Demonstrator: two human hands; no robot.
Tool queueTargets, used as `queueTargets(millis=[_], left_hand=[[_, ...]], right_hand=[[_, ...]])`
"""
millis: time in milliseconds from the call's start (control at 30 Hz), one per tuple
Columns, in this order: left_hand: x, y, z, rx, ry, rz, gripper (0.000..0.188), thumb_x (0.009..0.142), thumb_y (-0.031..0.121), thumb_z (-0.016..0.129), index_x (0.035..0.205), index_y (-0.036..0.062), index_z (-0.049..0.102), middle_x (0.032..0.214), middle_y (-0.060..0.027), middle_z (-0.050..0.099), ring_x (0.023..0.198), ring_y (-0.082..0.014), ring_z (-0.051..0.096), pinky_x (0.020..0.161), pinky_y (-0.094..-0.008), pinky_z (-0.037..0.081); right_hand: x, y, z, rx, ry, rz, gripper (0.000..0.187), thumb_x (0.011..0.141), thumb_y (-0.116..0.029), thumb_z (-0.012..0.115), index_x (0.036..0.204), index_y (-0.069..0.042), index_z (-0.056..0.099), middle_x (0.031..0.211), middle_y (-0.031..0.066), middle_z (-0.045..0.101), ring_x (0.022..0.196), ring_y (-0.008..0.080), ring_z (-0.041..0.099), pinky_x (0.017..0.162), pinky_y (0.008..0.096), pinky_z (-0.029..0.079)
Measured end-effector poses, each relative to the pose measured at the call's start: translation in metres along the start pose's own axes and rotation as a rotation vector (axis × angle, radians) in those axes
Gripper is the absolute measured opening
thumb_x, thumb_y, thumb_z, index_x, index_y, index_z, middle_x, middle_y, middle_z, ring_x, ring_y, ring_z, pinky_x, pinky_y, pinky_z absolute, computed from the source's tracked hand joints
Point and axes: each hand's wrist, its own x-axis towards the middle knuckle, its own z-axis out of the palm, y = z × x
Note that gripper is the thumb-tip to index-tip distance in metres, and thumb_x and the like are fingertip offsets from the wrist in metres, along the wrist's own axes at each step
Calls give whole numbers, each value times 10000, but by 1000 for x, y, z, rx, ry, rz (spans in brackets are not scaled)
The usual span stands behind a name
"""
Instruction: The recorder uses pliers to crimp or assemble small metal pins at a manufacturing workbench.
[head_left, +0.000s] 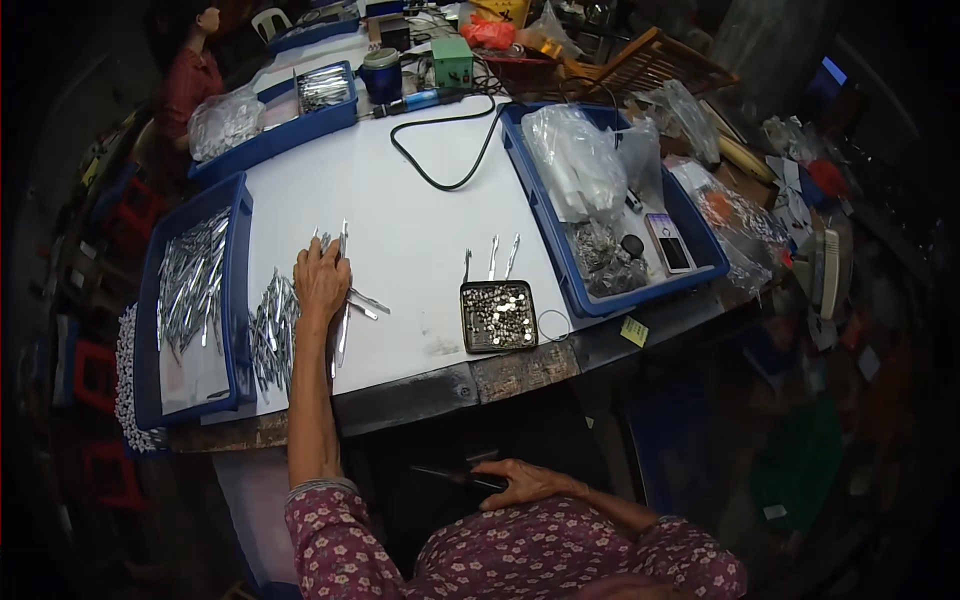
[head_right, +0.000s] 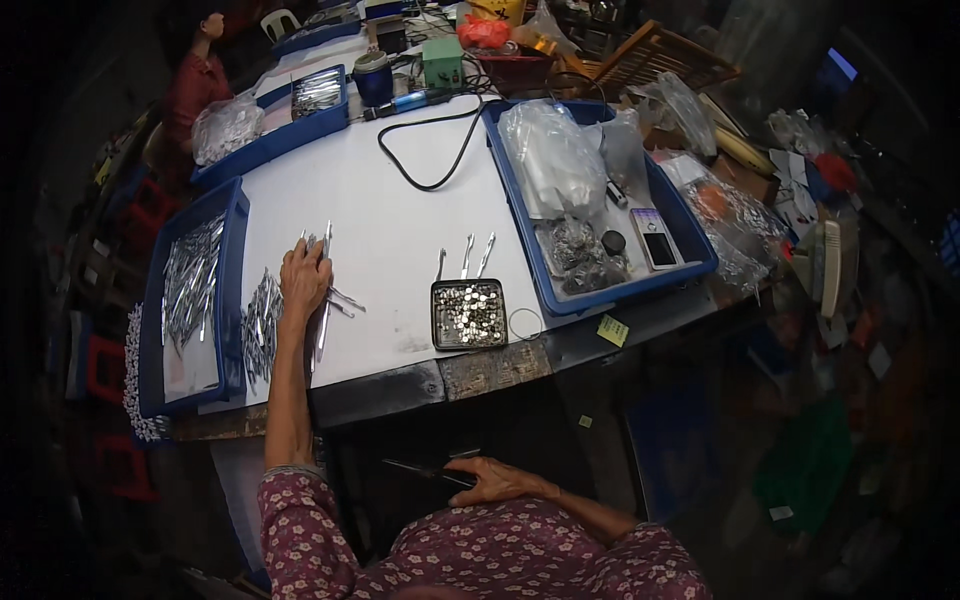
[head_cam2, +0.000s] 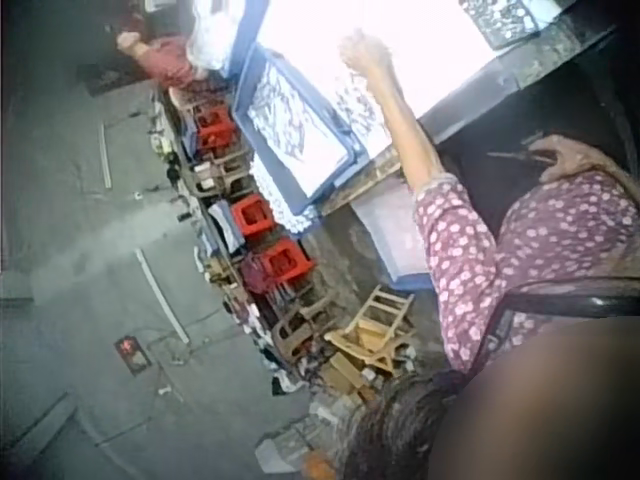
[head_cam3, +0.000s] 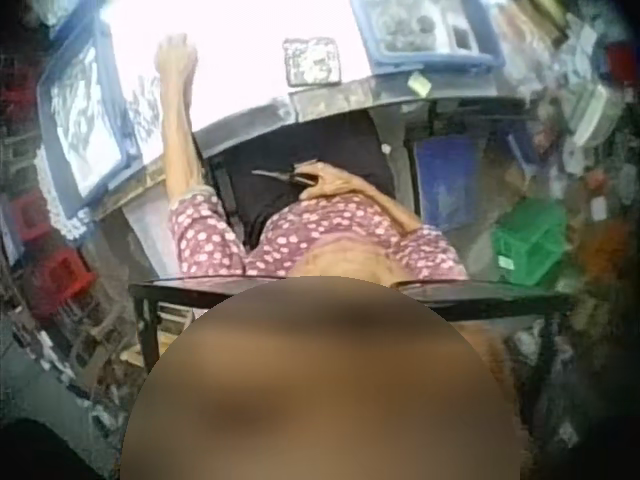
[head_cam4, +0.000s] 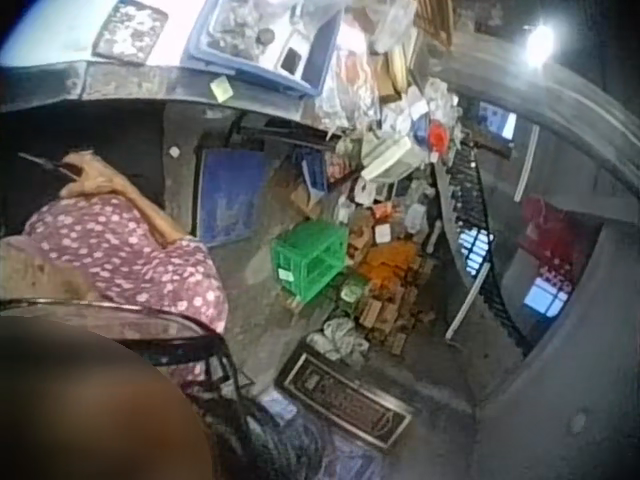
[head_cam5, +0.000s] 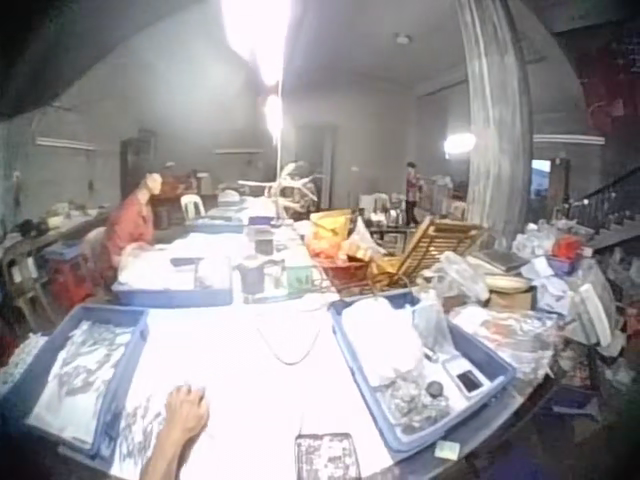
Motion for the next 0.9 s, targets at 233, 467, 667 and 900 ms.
queueTargets(millis=[233, 467, 667, 900], left_hand=[[-18, 12, -14, -85, -70, 63, 380, 735, 143, 494, 1069, -21, 575, 1144, -243, 525, 1026, -376, 498, 925, -408, 386], [-29, 23, -31, -177, -26, 181, 238, 701, 59, 519, 908, -43, 574, 961, -201, 572, 901, -348, 545, 810, -393, 446], [-48, 26, -30, -244, -29, 267, 180, 696, 33, 545, 857, -46, 563, 847, -175, 549, 838, -326, 542, 762, -392, 453], [-70, 36, -47, -298, -74, 288, 172, 708, 70, 553, 841, -33, 589, 861, -137, 577, 811, -283, 559, 759, -373, 475]], right_hand=[[-1, -3, 4, -16, -59, 55, 650, 708, -407, 667, 1210, -41, 480, 1037, 151, 560, 976, 263, 547, 804, 388, 446], [-5, -19, 3, -95, 9, 31, 681, 688, -390, 676, 1229, -33, 465, 1100, 190, 556, 1043, 296, 533, 875, 385, 430], [-2, -14, 6, -51, -32, 63, 675, 672, -413, 689, 1197, -31, 502, 1059, 168, 568, 1033, 302, 522, 881, 414, 410], [-3, -13, 9, -75, -22, 18, 679, 658, -444, 703, 1184, -56, 518, 1010, 159, 589, 978, 300, 553, 839, 437, 430]])
